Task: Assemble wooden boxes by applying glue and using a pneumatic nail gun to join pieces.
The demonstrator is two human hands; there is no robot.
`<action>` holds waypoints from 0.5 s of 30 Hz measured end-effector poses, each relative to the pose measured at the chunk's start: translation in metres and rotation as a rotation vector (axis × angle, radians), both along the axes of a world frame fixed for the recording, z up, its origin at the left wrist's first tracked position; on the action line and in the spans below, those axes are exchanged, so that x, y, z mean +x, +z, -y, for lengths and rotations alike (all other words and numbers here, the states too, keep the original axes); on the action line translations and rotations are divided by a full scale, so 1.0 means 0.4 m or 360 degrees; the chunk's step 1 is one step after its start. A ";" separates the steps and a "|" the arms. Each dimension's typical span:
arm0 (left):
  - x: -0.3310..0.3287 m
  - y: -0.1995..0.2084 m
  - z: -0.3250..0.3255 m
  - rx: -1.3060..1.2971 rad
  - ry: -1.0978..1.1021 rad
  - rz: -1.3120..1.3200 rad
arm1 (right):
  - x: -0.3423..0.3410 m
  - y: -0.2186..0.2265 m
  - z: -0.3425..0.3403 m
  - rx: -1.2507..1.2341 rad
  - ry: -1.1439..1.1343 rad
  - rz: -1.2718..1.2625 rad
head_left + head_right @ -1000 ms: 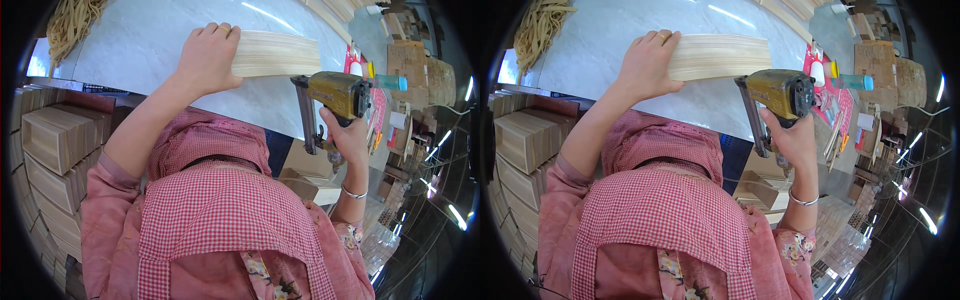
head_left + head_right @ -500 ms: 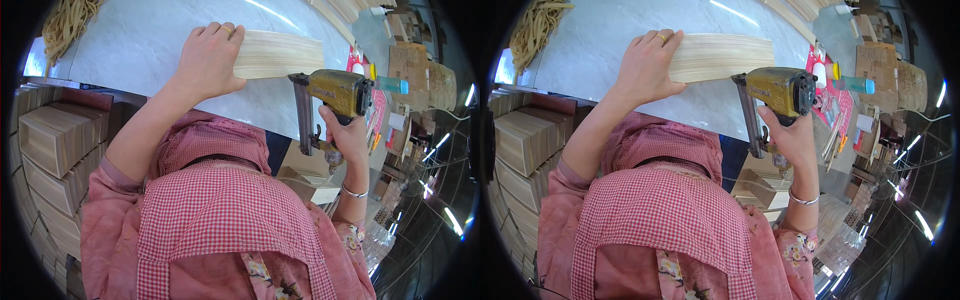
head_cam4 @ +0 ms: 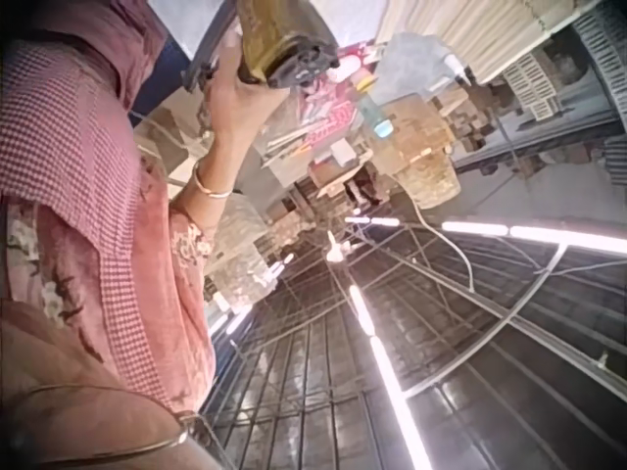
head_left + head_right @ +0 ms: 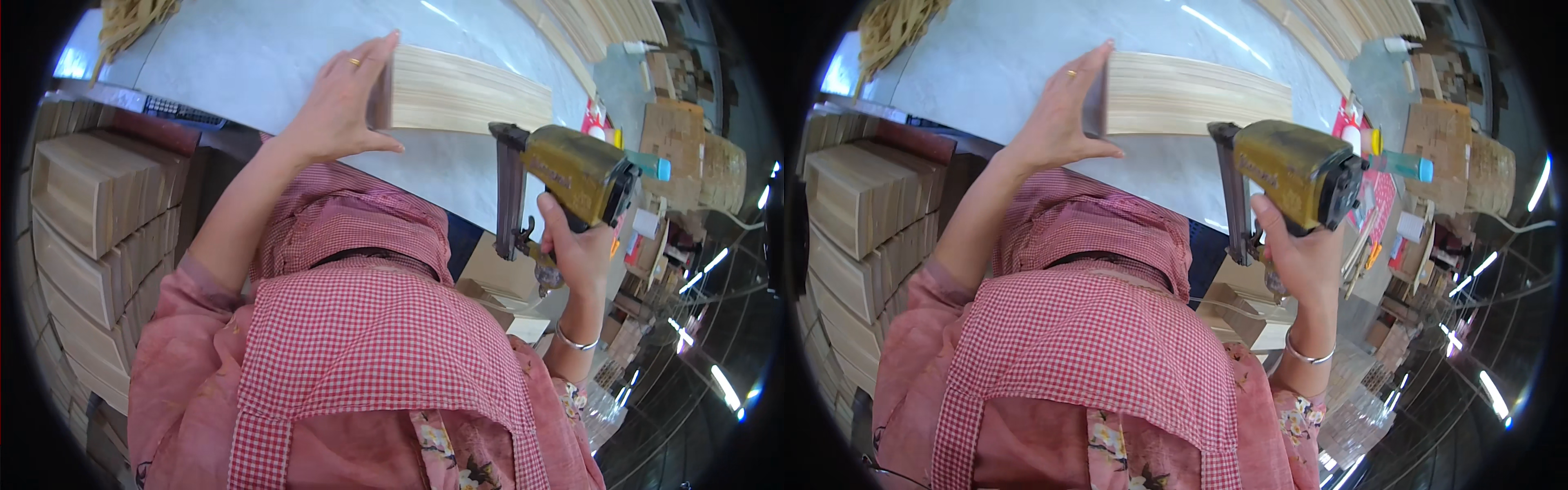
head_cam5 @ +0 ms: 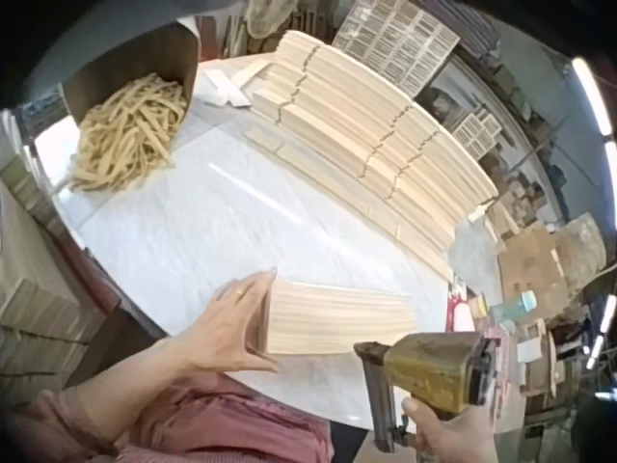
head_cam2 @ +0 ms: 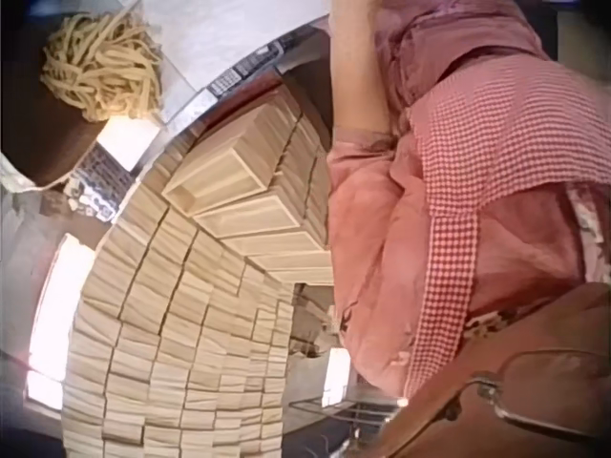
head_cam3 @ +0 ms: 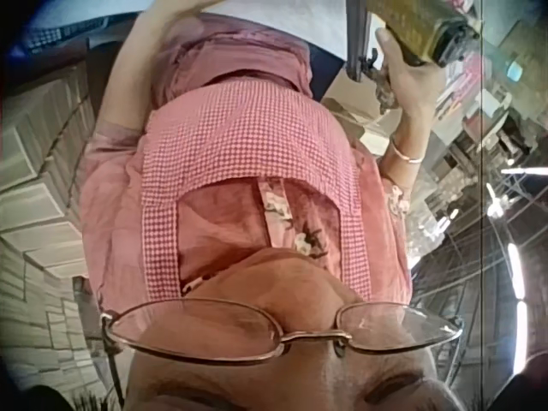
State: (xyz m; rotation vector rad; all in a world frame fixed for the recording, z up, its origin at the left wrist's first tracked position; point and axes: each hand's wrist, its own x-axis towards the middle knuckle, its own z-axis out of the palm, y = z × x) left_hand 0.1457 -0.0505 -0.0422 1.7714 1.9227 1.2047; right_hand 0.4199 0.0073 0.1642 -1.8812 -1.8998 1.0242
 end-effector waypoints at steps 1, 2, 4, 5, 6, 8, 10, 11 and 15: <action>-0.002 -0.007 -0.003 0.0026 0.0000 -0.0017 | -0.017 -0.003 0.011 -0.0019 0.0070 0.0005; 0.002 -0.012 -0.008 0.0048 -0.0001 -0.0033 | -0.032 -0.007 0.024 -0.0041 0.0140 0.0012; 0.007 -0.016 -0.011 0.0095 -0.0006 -0.0063 | -0.062 -0.016 0.041 -0.0083 0.0277 0.0028; 0.009 -0.015 -0.010 0.0088 0.0010 -0.0058 | -0.071 -0.022 0.044 -0.0089 0.0292 0.0034; 0.010 -0.015 -0.009 0.0068 0.0028 -0.0056 | -0.078 -0.031 0.047 -0.0082 0.0368 0.0013; 0.012 -0.015 -0.007 0.0029 0.0060 -0.0053 | -0.088 -0.049 0.051 -0.0067 0.0516 -0.0028; 0.013 -0.016 -0.006 0.0008 0.0077 -0.0042 | -0.101 -0.053 0.055 -0.0062 0.0591 -0.0042; 0.014 -0.015 -0.005 0.0000 0.0079 -0.0038 | -0.106 -0.051 0.058 -0.0081 0.0574 -0.0026; 0.016 -0.010 -0.002 -0.0026 0.0077 -0.0017 | -0.122 -0.046 0.069 -0.0141 0.0514 0.0031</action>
